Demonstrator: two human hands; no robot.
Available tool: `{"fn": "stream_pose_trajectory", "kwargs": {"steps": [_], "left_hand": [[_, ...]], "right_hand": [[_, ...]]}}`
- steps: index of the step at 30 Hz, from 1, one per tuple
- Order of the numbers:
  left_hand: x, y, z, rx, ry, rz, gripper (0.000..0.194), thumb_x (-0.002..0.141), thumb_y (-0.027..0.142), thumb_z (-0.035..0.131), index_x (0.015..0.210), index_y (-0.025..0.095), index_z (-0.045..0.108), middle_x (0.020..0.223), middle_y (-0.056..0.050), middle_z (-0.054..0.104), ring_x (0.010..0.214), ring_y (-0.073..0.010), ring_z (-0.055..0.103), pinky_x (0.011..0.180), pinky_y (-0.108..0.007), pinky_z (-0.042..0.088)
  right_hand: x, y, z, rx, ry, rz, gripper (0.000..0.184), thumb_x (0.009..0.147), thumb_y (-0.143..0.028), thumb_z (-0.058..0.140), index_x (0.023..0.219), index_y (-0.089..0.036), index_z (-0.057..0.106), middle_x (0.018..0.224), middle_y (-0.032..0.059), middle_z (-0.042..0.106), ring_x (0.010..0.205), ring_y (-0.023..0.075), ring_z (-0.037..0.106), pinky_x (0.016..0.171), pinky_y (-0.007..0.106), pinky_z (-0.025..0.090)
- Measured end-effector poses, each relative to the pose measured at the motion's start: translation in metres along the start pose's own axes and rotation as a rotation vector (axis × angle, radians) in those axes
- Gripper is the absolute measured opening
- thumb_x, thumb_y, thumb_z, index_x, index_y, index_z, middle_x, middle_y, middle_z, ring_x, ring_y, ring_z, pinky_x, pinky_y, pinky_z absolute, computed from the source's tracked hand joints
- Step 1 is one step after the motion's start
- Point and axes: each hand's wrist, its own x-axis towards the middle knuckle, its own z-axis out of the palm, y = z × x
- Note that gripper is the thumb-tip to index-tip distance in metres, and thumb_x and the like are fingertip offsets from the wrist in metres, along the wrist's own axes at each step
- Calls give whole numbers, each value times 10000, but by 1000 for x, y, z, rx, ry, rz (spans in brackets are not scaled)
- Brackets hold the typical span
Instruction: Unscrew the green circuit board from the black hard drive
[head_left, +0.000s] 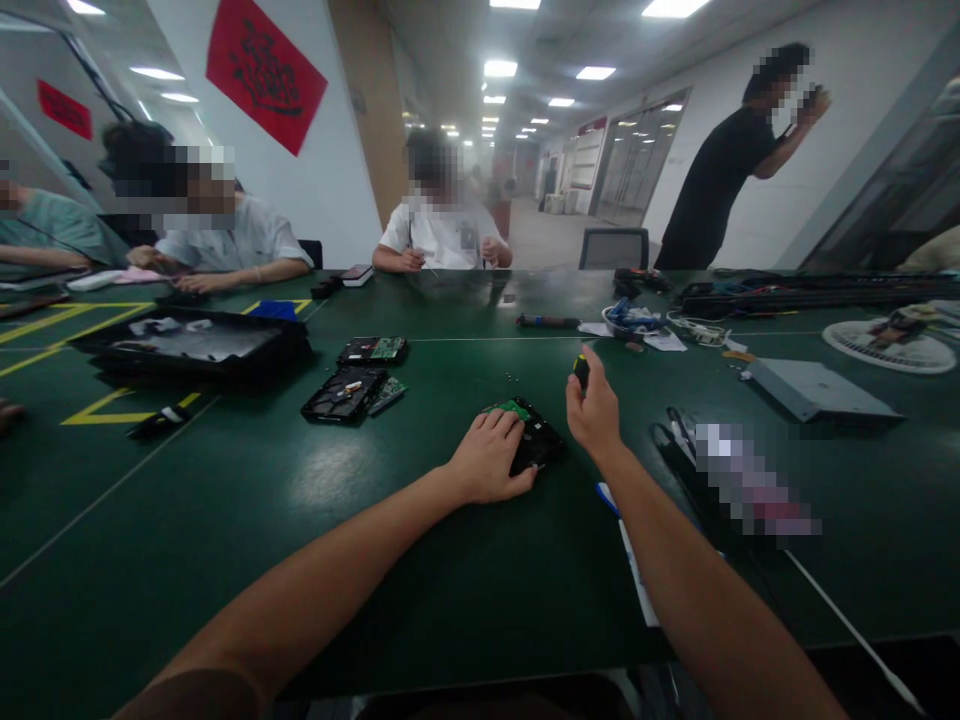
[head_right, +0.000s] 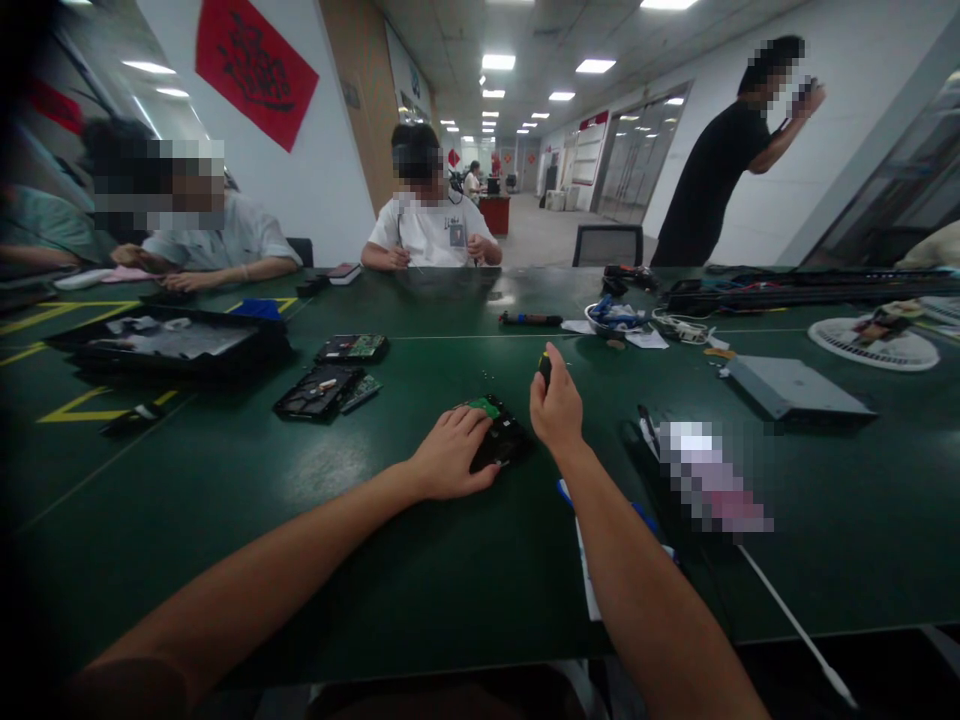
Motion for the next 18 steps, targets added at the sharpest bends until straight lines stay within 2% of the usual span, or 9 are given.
{"fn": "stream_pose_trajectory", "kwargs": {"steps": [6, 8, 10, 12, 14, 18], "left_hand": [[-10, -25, -24, -92, -157, 226, 742, 823, 539, 623, 1437, 153, 466, 1457, -159, 507, 1341, -335, 479, 1144, -457, 376], [-11, -22, -26, -93, -164, 211, 724, 848, 549, 606, 1441, 160, 462, 1468, -155, 505, 1347, -327, 486, 1151, -455, 372], [-10, -14, -22, -75, -128, 142, 722, 865, 646, 566, 1404, 171, 497, 1426, -154, 545, 1325, -334, 508, 1144, -473, 372], [-8, -5, -15, -36, -97, 86, 821, 818, 772, 550, 1354, 151, 538, 1382, -180, 573, 1305, -367, 519, 1128, -505, 373], [-6, 1, -9, -7, -72, 43, 846, 823, 808, 507, 1325, 129, 557, 1369, -201, 579, 1296, -379, 524, 1108, -515, 383], [-4, -3, -5, -25, -108, 86, 852, 829, 806, 509, 1362, 142, 542, 1389, -187, 581, 1325, -361, 515, 1098, -480, 402]], "right_hand": [[-1, 1, -1, 29, 19, -49, 560, 1004, -323, 455, 1536, -186, 345, 1508, 155, 512, 1350, 294, 539, 1115, 521, 453], [-2, 1, -1, 32, 25, -52, 559, 1003, -330, 464, 1533, -190, 350, 1500, 158, 518, 1341, 294, 545, 1101, 527, 466], [-2, 0, -1, 34, 31, -60, 557, 1002, -334, 471, 1529, -196, 356, 1487, 160, 528, 1322, 296, 559, 1085, 533, 479], [-2, 0, -1, 40, 30, -69, 550, 1002, -335, 471, 1524, -200, 363, 1473, 160, 539, 1303, 297, 571, 1070, 536, 490], [-3, -1, 0, 49, 21, -74, 545, 1002, -334, 470, 1521, -201, 369, 1464, 161, 546, 1287, 297, 581, 1052, 530, 505], [-3, -3, 0, 53, 4, -77, 550, 996, -333, 481, 1519, -205, 370, 1463, 158, 547, 1270, 294, 590, 1038, 521, 516]]}}
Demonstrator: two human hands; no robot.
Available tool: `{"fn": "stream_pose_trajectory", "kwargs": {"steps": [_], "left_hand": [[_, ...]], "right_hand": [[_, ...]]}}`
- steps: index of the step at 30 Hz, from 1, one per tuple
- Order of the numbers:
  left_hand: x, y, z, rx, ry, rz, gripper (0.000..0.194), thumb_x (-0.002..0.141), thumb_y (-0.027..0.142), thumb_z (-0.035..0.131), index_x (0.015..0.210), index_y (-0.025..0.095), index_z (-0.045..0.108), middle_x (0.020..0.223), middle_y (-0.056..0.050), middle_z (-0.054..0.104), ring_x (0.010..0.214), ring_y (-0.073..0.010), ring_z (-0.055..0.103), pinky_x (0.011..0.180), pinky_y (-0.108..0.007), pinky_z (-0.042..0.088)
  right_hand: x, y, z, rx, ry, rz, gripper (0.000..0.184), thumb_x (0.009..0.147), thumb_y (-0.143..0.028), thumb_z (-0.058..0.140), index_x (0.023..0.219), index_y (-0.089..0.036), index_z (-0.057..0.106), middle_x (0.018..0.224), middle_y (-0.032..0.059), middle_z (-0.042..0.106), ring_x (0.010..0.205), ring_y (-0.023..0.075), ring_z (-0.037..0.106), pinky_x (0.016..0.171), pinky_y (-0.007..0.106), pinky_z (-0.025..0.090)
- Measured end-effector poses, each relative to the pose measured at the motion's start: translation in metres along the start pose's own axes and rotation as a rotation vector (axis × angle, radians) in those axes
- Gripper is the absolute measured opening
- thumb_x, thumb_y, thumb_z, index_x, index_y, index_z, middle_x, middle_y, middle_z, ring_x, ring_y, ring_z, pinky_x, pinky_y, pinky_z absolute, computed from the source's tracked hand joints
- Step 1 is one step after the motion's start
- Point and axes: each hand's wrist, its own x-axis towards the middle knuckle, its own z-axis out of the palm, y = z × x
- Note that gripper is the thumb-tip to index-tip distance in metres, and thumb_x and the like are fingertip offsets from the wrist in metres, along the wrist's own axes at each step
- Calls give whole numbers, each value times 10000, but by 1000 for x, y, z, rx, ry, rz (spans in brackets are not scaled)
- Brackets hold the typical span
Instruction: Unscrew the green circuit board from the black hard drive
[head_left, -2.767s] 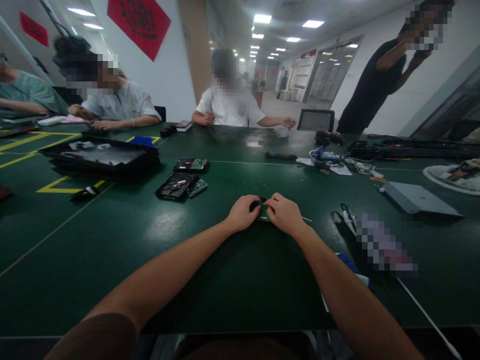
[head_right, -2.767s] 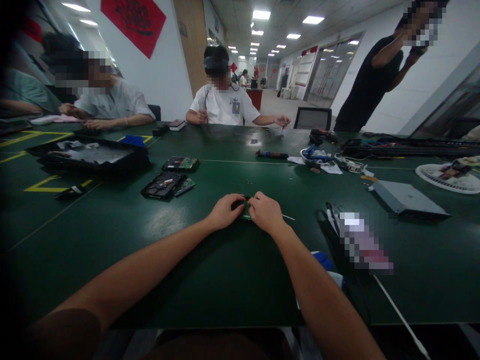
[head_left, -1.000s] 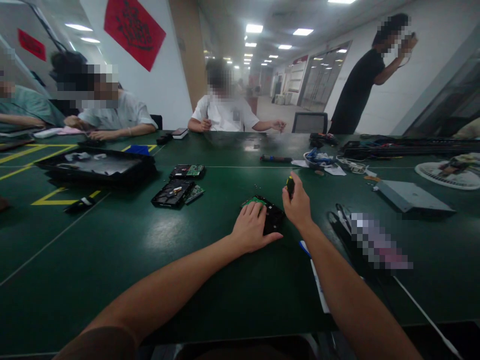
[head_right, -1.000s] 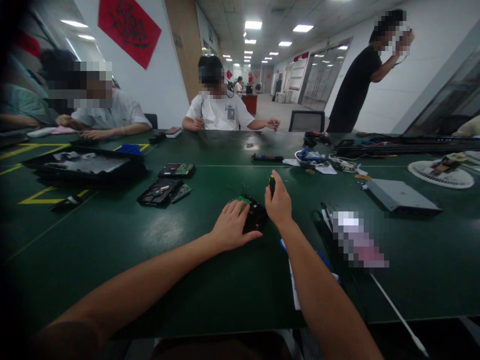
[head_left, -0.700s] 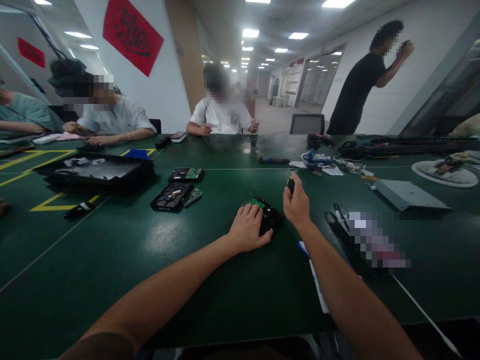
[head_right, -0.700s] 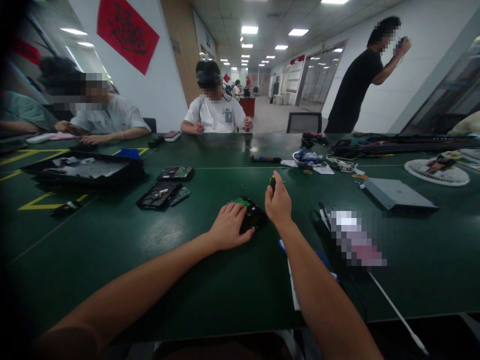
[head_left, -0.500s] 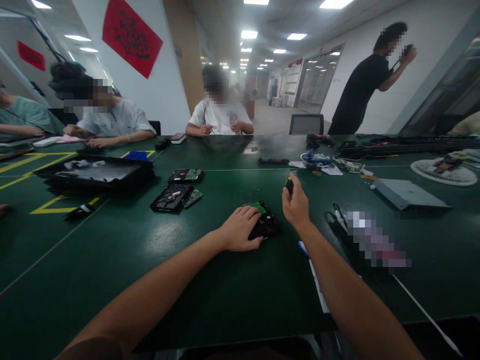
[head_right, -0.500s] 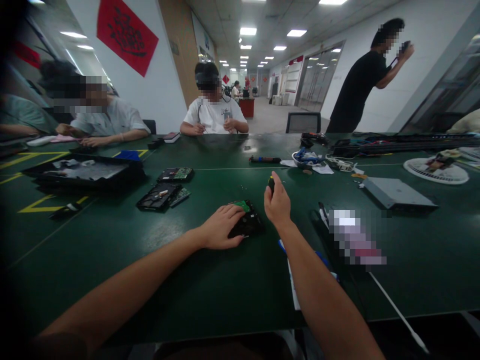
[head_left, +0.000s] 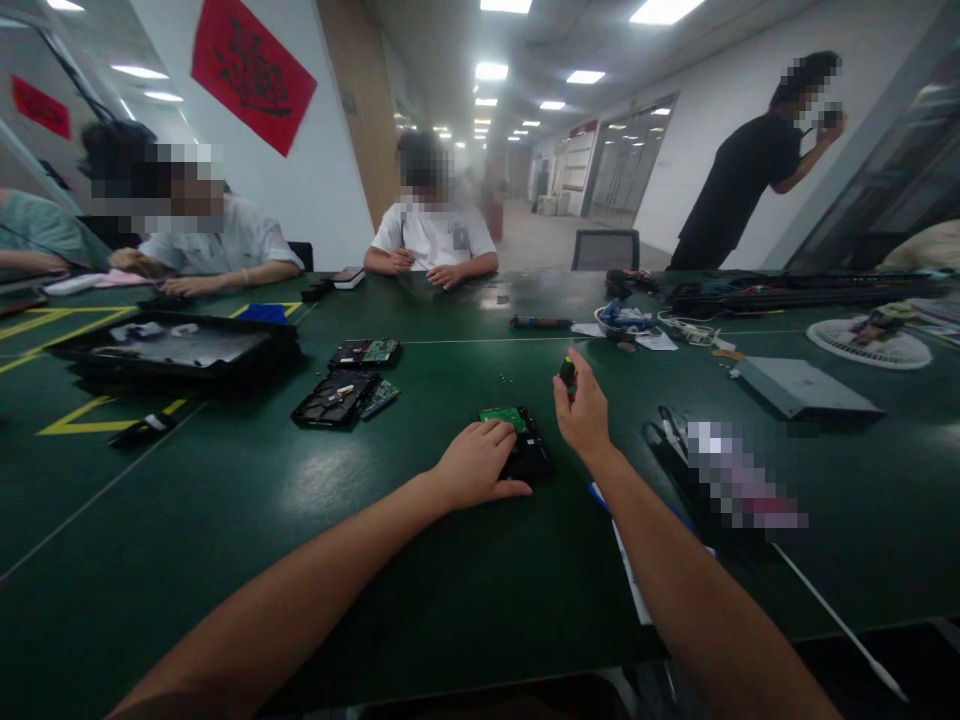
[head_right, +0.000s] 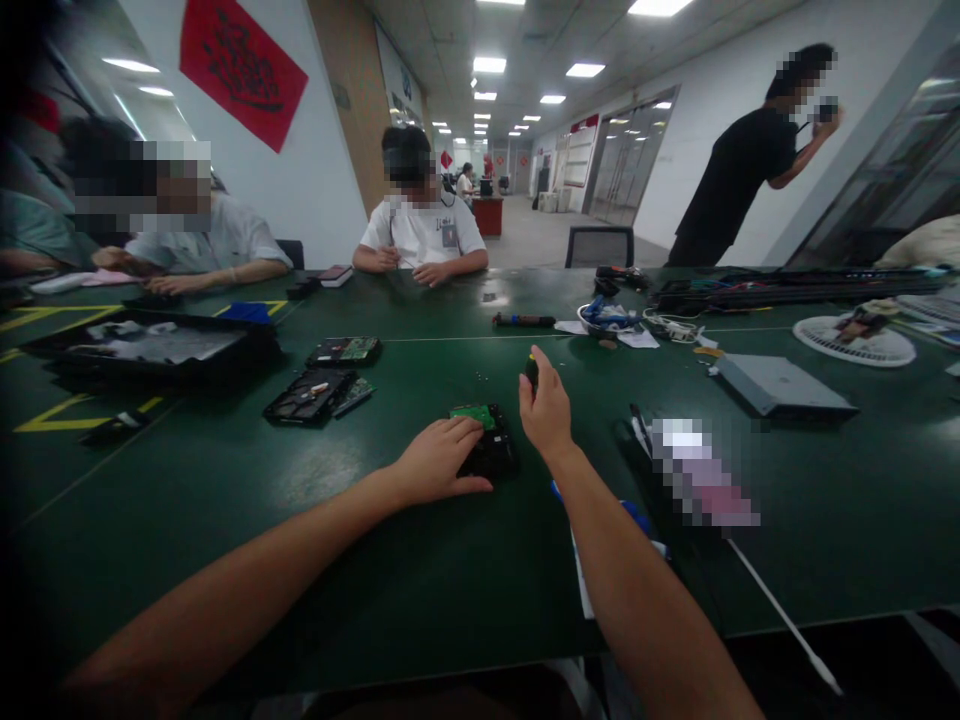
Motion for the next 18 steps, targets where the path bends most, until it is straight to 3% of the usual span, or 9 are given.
{"fn": "stream_pose_trajectory", "kwargs": {"steps": [6, 10, 14, 18], "left_hand": [[0, -27, -13, -148, -74, 176, 839, 828, 714, 622, 1450, 168, 488, 1506, -168, 509, 1393, -321, 478, 1145, -447, 370], [-3, -37, -23, -199, -111, 229, 807, 832, 618, 683, 1496, 230, 438, 1522, -140, 506, 1438, -316, 428, 1186, -486, 292], [-4, -28, -28, -107, -117, 171, 779, 838, 584, 682, 1490, 233, 440, 1513, -134, 511, 1418, -354, 427, 1149, -506, 313], [-2, -7, -24, -70, -64, 86, 806, 826, 750, 577, 1409, 196, 514, 1446, -156, 551, 1328, -362, 503, 1127, -496, 332]], "right_hand": [[2, -6, -2, -2, -8, -25, 560, 991, -309, 479, 1526, -199, 358, 1487, 154, 525, 1301, 292, 566, 1074, 524, 489], [2, -9, -1, 4, -30, -6, 573, 982, -294, 476, 1536, -222, 346, 1494, 140, 518, 1304, 301, 562, 1038, 527, 517], [1, -8, 0, 11, -54, -6, 599, 975, -281, 480, 1550, -235, 318, 1514, 132, 498, 1293, 298, 572, 1008, 514, 542], [1, -6, 0, 15, -68, -16, 613, 973, -279, 479, 1559, -241, 301, 1525, 133, 487, 1299, 297, 571, 997, 511, 550]]}}
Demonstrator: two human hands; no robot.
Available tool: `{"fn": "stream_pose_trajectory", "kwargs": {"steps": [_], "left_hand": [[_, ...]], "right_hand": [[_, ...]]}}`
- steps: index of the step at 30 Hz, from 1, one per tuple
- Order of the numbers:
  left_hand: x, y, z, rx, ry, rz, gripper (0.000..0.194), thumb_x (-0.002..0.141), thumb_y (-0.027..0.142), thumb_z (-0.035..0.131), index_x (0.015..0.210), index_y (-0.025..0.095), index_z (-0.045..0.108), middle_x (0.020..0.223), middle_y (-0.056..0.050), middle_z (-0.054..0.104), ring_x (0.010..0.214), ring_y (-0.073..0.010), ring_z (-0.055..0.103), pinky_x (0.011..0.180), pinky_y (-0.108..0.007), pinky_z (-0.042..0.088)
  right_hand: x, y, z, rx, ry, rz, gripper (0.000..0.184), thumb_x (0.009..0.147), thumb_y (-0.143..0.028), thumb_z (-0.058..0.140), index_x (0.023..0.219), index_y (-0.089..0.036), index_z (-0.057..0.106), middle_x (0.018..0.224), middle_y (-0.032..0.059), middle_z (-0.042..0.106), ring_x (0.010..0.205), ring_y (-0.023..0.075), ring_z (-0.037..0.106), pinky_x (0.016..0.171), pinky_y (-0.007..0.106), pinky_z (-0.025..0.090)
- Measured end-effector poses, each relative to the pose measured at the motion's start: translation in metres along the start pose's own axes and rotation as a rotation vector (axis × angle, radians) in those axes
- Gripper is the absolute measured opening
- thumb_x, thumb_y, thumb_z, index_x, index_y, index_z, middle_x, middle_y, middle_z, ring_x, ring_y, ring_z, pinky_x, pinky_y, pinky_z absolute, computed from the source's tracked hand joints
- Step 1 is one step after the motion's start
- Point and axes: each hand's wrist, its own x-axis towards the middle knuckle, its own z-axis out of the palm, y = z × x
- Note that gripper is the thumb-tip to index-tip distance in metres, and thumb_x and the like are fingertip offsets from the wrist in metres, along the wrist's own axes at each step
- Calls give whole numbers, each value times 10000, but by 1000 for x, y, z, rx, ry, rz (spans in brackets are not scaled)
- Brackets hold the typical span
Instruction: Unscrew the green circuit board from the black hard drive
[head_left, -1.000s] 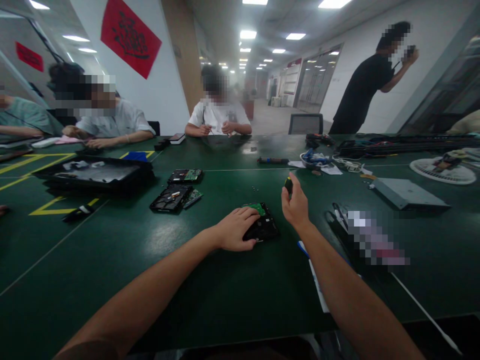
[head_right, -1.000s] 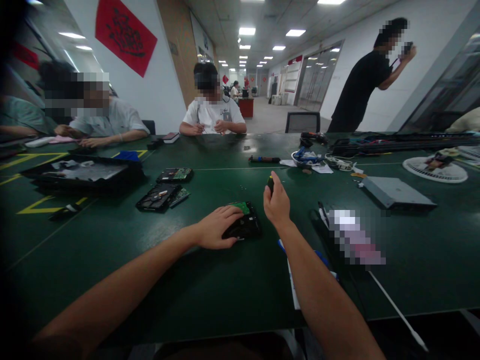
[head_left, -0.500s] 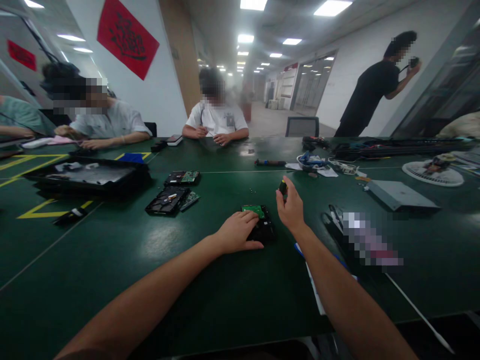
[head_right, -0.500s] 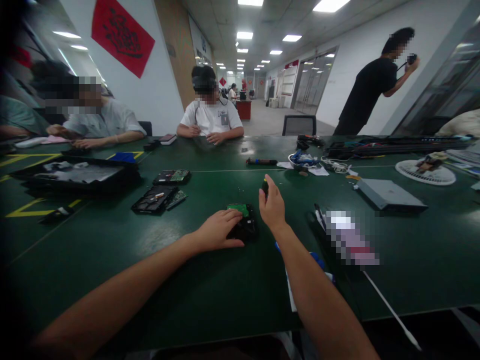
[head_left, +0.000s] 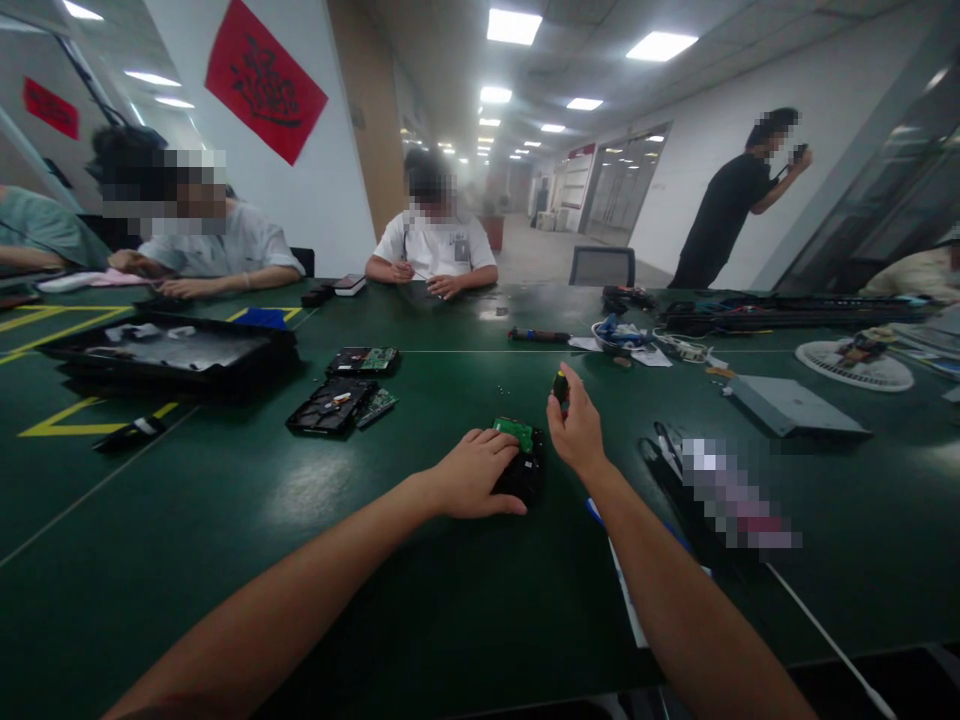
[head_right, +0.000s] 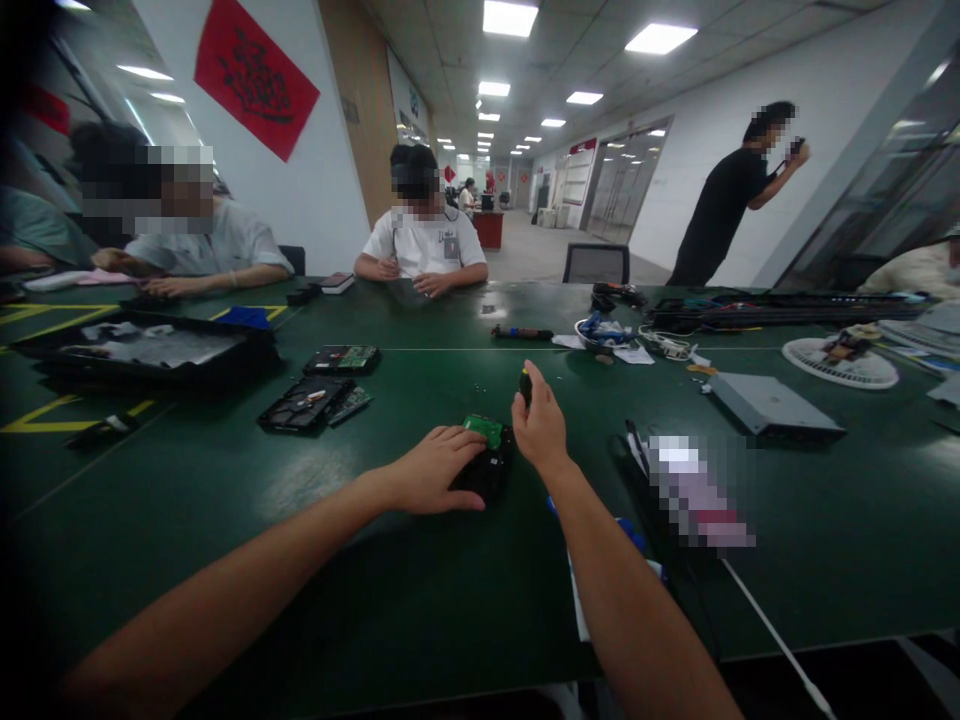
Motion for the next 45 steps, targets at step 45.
{"fn": "stream_pose_trajectory", "kwargs": {"steps": [45], "left_hand": [[5, -9, 40, -86, 238, -78, 523, 840, 445, 648, 1290, 202, 539, 1407, -133, 574, 1317, -330, 510, 1144, -529, 348]], "right_hand": [[-7, -27, 3, 109, 77, 17, 534, 945, -371, 599, 1421, -213, 418, 941, 43, 673, 652, 155, 619, 708, 348, 576]]}}
